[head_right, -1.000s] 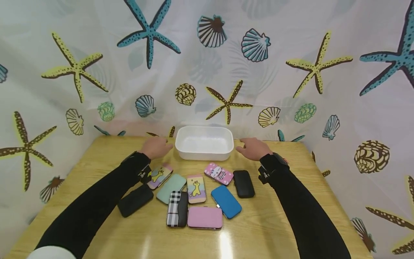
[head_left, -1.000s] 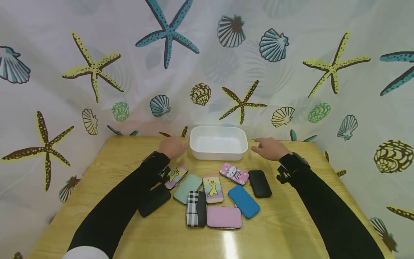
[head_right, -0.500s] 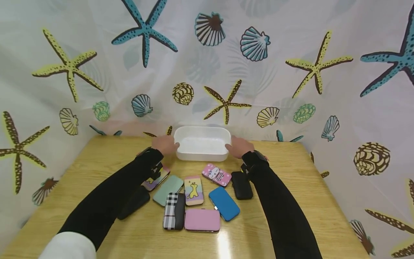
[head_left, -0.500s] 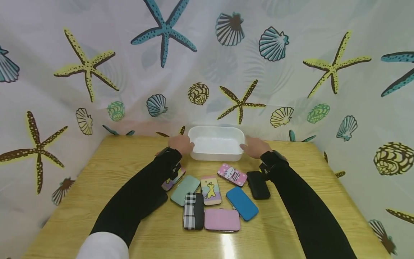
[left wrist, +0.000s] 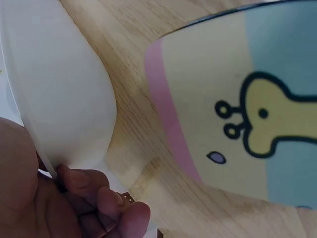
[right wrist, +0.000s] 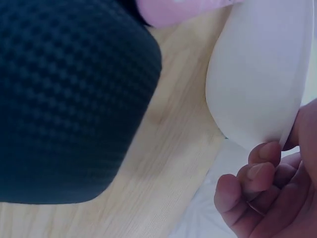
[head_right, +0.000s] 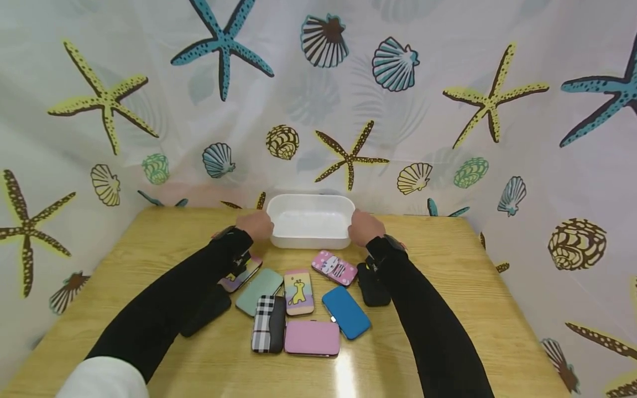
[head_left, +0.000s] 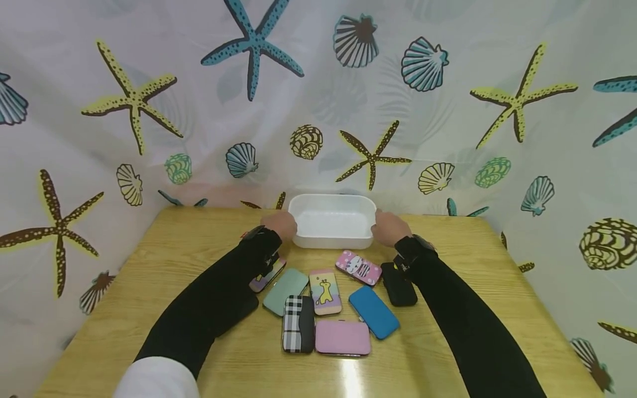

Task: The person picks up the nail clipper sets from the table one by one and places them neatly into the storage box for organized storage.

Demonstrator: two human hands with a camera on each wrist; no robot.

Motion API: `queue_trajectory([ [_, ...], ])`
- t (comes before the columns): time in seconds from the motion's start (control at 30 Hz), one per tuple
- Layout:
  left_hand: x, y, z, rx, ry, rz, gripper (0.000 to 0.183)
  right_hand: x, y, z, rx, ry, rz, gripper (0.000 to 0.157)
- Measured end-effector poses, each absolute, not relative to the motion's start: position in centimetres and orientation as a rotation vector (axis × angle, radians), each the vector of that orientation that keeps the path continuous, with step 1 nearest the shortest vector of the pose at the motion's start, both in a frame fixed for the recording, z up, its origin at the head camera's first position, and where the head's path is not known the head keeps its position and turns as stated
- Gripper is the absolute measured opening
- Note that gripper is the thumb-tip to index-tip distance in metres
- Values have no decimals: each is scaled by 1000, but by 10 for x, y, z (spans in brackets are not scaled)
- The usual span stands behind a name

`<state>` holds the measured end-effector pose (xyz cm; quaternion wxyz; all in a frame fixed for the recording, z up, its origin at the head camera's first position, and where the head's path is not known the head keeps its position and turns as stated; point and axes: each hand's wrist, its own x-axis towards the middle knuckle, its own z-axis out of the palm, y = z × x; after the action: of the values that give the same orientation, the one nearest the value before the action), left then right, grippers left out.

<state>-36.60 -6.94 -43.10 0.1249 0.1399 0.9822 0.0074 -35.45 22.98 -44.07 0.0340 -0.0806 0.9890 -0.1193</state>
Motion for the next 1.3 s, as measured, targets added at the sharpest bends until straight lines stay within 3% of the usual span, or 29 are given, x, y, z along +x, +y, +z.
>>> queue_trajectory([
  [0.2, -361, -69, -430, 355, 2830, 65, 26, -348, 230, -444, -244, 3071, -334, 46],
  [0.33, -357, -71, -429, 481, 2786, -115, 7, -343, 229, -443, -252, 3070, -338, 49],
  [0.47, -354, -72, -429, 657, 2724, -380, 38, -338, 230, -445, -259, 3071, -352, 52],
  [0.5, -352, -72, -430, 670, 2717, -394, 37, -336, 230, -445, -254, 3070, -357, 52],
  [0.67, -348, -72, -435, 617, 2751, -281, 12, -329, 232, -448, -247, 3066, -380, 48],
  [0.9, -338, -73, -437, 559, 2798, -183, 7, -318, 231, -443, -245, 3055, -386, 47],
  [1.13, -327, -76, -439, 546, 2868, -46, 32, -310, 232, -444, -257, 3059, -388, 45],
  [1.3, -320, -77, -438, 471, 2906, 65, 37, -307, 235, -447, -285, 3058, -396, 43],
])
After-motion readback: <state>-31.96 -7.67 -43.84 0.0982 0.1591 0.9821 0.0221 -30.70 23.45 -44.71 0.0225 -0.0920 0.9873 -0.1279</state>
